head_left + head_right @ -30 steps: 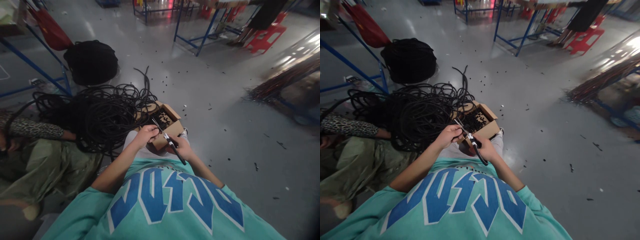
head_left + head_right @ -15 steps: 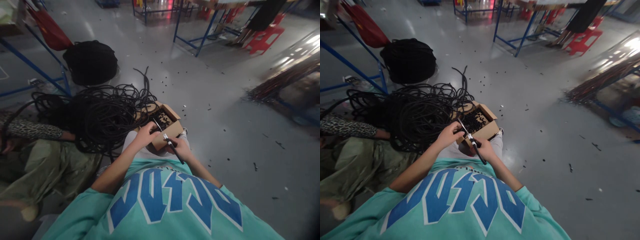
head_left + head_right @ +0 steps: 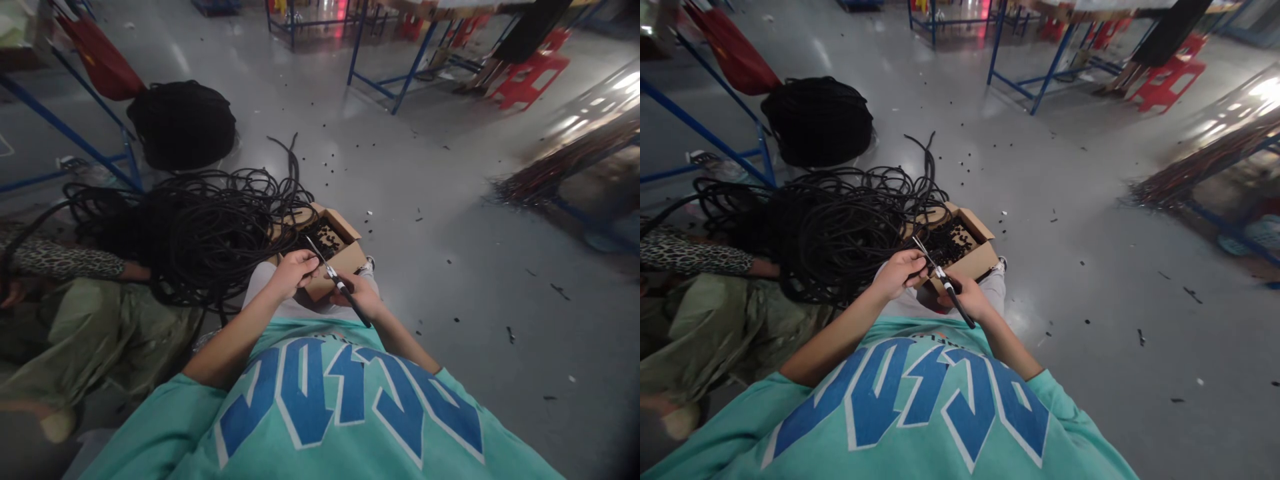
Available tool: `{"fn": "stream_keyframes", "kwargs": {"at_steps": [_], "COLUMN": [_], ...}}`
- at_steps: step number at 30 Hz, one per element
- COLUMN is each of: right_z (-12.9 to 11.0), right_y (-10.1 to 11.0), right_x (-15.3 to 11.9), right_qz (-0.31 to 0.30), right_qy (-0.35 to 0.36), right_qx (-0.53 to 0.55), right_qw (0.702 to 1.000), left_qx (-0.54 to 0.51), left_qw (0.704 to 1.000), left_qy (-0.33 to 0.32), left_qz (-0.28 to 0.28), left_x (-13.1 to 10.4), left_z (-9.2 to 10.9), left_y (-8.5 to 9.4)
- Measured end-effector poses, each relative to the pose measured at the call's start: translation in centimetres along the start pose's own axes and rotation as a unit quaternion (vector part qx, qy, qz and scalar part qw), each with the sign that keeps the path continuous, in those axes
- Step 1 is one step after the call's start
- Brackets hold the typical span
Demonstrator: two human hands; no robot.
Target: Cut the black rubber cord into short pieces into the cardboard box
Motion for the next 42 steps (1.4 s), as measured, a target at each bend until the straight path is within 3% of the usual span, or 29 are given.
{"fn": "stream_keyframes", "kwargs": {"at_steps": [7, 13, 17, 24, 33, 38, 42], "right_z": [1.0, 1.8, 1.5, 0.7, -0.4, 0.1, 1.3], "right_y": [0.0, 0.7, 0.9, 0.2, 0.3, 0.7, 0.9], "right_x": [0.2, 0.8, 0.8, 0.1, 0.3, 0.9, 2.7], "right_qz": [0.048, 0.052, 0.042, 0.003, 0.023, 0.033, 0.031], "right_qy": [-0.043, -0.072, -0.066, -0.066, -0.015, -0.030, -0.066], "right_qx": [0.006, 0.013, 0.024, 0.049, 0.013, 0.006, 0.020], "right_qw": [0.998, 0.996, 0.997, 0.997, 1.000, 0.999, 0.997], "left_qx": [-0.025, 0.061, 0.114, 0.179, 0.293, 0.252, 0.210], "left_qw": [0.999, 0.998, 0.991, 0.980, 0.948, 0.963, 0.974], "left_qy": [0.010, -0.022, -0.054, -0.083, -0.127, -0.099, -0.088], "left_qz": [-0.024, 0.002, 0.034, 0.007, -0.008, -0.007, 0.012], "left_x": [0.4, 1.1, 1.5, 1.9, 1.4, 1.7, 3.7], "left_z": [-0.4, -0.2, 0.3, 0.0, 1.7, 0.5, -1.6], "left_y": [0.1, 1.0, 1.7, 2.5, 1.7, 2.3, 3.6]}}
Point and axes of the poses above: each hand's wrist, its own x-axis towards the middle knuckle, its own y-axis out of the back of the hand, z = x × y, the point moved 8 cm from there along x, towards the middle knuckle, and after that the axes turned 14 degrees about -y, right-handed, at the moved point
